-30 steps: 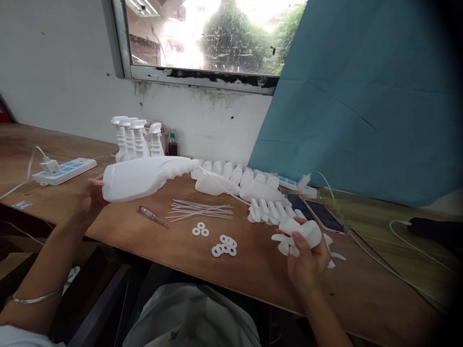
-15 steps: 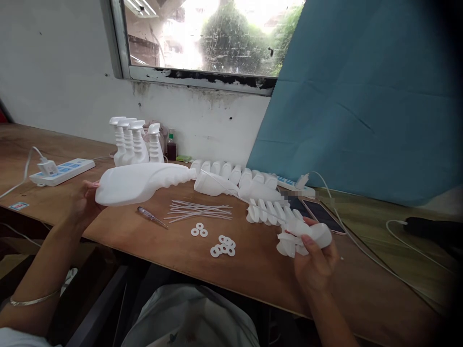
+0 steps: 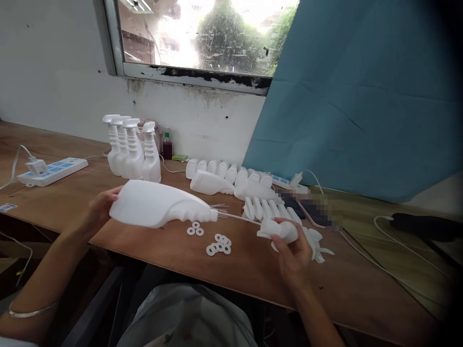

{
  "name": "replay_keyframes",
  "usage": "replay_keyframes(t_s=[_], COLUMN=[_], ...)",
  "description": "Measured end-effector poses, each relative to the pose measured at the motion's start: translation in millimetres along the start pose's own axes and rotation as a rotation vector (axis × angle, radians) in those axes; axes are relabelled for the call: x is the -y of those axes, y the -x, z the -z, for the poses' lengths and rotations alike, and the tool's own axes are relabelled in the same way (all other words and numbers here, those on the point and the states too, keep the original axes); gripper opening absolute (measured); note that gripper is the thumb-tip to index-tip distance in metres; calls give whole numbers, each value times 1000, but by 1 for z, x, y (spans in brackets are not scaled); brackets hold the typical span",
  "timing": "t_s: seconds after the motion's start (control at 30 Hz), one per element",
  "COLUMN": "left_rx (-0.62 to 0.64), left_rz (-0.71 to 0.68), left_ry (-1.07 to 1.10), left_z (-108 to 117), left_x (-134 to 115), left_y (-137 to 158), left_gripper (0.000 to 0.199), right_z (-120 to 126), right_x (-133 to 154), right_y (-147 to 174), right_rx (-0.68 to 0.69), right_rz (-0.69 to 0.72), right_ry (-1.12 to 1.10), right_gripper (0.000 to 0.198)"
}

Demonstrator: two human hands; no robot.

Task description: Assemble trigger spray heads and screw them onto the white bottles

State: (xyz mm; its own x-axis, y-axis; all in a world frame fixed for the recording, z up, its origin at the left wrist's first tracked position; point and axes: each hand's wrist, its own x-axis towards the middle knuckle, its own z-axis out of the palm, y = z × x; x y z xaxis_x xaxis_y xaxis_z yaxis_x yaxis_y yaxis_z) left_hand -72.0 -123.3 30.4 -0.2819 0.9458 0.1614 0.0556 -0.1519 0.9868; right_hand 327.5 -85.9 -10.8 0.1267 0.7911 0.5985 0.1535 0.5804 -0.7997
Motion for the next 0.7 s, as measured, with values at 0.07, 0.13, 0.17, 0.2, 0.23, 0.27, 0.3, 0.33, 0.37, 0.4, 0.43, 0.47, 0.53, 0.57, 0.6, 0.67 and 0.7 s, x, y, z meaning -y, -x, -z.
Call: replay_keyframes(t_s=[0.07,0.13,0.17,0.2,0.23,0.27,0.3,0.33,0.37,0.4,0.43,0.47,0.53,0.57,0.6,0.67,0.7], left_rx=[86,155,173,184,191,192,190,181,170,162,153,149,153,161,169,192,211], left_rz=[113,206,231,251,265,272,275,274,270,268,268,270,272,273,269,238,212], left_ry=[71,127,135,137,138,140,142,143,145,147,147,144,131,118,103,84,82], left_z=[-17,-33,-38,-43,-45,-46,-45,-44,-42,-40,-39,-37,-36,-36,-36,-37,-37], left_x=[6,12,14,16,18,20,22,23,25,26,28,29,31,31,31,30,30], left_y=[4,9,10,12,13,14,14,14,14,14,14,14,14,15,15,15,15], left_gripper=[53,56,56,56,56,56,56,56,56,56,56,57,58,59,59,60,61], right_z=[-5,-9,-11,-12,-12,-12,-12,-11,-11,-11,-11,-11,-12,-12,-13,-13,-14], right_x=[8,15,18,19,20,21,21,20,20,20,20,20,19,19,19,18,17], right_y=[5,9,11,12,12,13,13,13,14,14,15,15,16,17,17,19,20], right_rx=[114,215,248,270,286,301,322,354,390,427,457,479,495,495,488,472,455], right_rz=[73,163,202,235,261,283,304,321,336,348,356,361,360,351,338,289,249], right_ry=[74,115,119,113,104,95,91,93,100,110,119,124,121,118,117,144,168], right_gripper=[23,22,23,25,27,28,30,31,32,33,33,34,33,33,32,30,30])
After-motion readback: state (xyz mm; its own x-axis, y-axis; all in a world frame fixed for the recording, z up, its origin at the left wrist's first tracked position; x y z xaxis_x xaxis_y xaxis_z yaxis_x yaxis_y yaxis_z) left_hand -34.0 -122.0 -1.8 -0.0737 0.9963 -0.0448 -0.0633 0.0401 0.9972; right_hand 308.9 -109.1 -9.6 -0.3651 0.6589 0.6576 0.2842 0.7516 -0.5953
